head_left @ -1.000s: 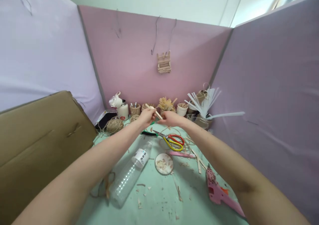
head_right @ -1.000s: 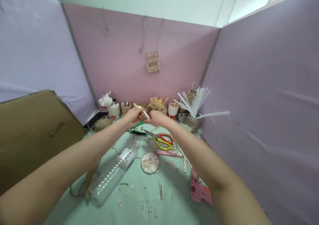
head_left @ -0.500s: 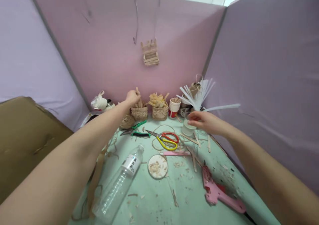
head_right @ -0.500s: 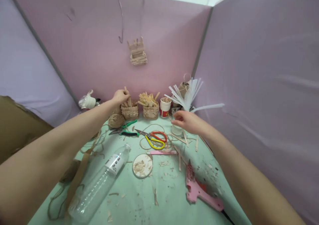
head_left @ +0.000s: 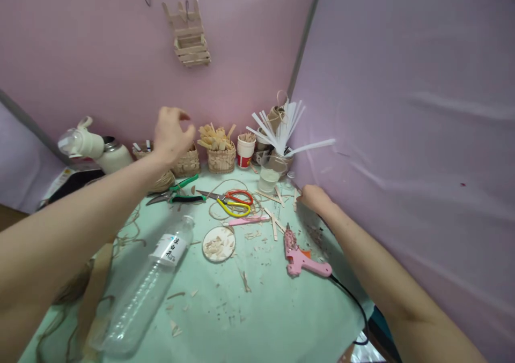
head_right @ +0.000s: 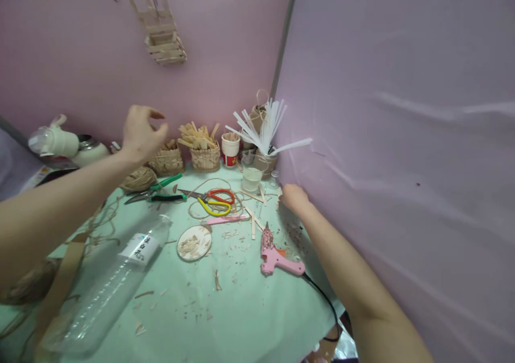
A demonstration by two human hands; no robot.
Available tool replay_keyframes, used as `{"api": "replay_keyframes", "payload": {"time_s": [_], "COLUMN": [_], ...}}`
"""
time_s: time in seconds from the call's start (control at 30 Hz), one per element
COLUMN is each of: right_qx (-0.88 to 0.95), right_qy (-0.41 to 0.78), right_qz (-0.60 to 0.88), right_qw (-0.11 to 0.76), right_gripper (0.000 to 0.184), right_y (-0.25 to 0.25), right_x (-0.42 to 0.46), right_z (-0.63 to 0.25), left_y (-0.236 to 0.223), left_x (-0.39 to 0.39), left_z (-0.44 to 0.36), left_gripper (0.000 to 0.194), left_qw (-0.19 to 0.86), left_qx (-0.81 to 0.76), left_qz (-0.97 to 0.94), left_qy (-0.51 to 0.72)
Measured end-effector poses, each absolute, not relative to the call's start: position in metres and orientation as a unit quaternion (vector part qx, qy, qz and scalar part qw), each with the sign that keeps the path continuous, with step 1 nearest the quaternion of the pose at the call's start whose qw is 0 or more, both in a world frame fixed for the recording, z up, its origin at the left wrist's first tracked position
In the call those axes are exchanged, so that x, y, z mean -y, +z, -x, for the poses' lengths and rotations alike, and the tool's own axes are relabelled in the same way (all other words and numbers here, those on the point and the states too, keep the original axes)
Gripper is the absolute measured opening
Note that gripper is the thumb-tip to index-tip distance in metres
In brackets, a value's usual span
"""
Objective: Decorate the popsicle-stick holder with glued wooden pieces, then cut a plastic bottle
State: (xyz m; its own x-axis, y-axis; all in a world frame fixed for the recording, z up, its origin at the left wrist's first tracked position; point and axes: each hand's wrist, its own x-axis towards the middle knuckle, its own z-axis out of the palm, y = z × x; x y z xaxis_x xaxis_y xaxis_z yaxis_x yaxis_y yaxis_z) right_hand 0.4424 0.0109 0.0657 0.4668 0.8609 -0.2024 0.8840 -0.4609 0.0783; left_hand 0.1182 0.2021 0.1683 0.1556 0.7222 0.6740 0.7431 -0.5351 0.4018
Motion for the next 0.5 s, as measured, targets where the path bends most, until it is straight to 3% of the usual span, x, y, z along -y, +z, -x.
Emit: {"api": "replay_keyframes", "payload": {"time_s": [0.17, 0.3, 0.5], "right_qx": [-0.48, -0.471, -0.537], "right_qy": [-0.074, -0.08, -0.096], "right_qz": [-0.869, -0.873, -0.836], "right_qw": [0.096, 0.097, 0.066], "right_gripper": [0.028, 0.035, 0.023], "right_y": [0.045, 0.047, 0.046], "right_x": [-0.025, -0.033, -0.039], "right_z": [-0.442, -0.444, -0.425], "left_y": [0.141, 0.12, 0.072], "left_x": [-0.128, -0.099, -0.088], "left_z": [-0.168, -0.183, -0.199], "left_gripper": [0.017, 0.02, 0.02], "left_qw": [-0.076, -0.121, -0.129], "left_qx": [0.32, 0.288, 0.173], "left_qz": [0.883, 0.919, 0.975], "left_qy": [-0.335, -0.24, -0.062]}}
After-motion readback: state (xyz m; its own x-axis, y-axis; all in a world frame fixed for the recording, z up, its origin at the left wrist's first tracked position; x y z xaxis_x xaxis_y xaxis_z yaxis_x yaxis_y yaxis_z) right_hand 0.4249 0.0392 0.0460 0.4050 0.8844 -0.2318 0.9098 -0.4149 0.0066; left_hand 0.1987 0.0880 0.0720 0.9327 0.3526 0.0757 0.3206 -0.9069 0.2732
